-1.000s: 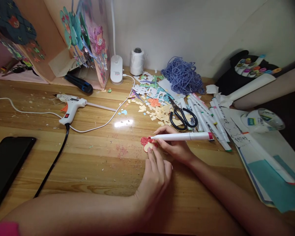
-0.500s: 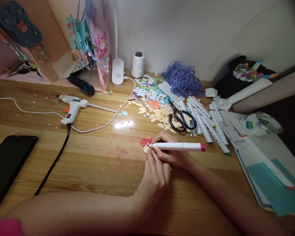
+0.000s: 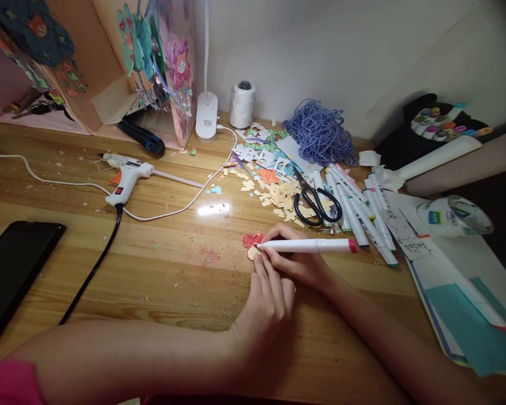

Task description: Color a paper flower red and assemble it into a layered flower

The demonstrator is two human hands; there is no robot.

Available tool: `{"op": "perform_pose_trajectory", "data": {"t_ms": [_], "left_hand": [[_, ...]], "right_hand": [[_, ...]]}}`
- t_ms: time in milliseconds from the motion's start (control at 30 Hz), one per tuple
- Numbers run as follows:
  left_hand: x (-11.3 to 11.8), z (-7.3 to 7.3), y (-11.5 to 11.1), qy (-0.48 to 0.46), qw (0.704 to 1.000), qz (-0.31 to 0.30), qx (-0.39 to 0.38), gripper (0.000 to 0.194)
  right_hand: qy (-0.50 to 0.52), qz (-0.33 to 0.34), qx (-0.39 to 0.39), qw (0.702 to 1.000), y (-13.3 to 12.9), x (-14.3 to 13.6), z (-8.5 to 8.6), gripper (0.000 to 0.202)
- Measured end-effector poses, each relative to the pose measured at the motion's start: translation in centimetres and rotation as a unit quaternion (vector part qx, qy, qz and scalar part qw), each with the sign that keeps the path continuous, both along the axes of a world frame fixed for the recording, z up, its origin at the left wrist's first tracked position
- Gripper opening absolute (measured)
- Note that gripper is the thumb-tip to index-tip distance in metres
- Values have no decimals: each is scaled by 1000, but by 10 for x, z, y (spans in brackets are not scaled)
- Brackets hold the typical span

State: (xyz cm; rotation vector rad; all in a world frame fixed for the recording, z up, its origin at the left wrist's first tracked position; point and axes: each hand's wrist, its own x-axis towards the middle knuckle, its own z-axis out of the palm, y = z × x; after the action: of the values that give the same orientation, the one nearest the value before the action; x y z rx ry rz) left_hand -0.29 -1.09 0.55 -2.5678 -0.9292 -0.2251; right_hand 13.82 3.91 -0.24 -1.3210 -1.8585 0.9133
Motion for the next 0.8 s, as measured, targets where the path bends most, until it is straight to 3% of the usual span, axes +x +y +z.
{"op": "perform_pose_trajectory", "data": {"t_ms": [800], "left_hand": [[0, 0, 1, -1, 1000, 1, 0, 21]], "right_hand": [[-35, -23, 22, 999, -1, -2, 4, 4]]}}
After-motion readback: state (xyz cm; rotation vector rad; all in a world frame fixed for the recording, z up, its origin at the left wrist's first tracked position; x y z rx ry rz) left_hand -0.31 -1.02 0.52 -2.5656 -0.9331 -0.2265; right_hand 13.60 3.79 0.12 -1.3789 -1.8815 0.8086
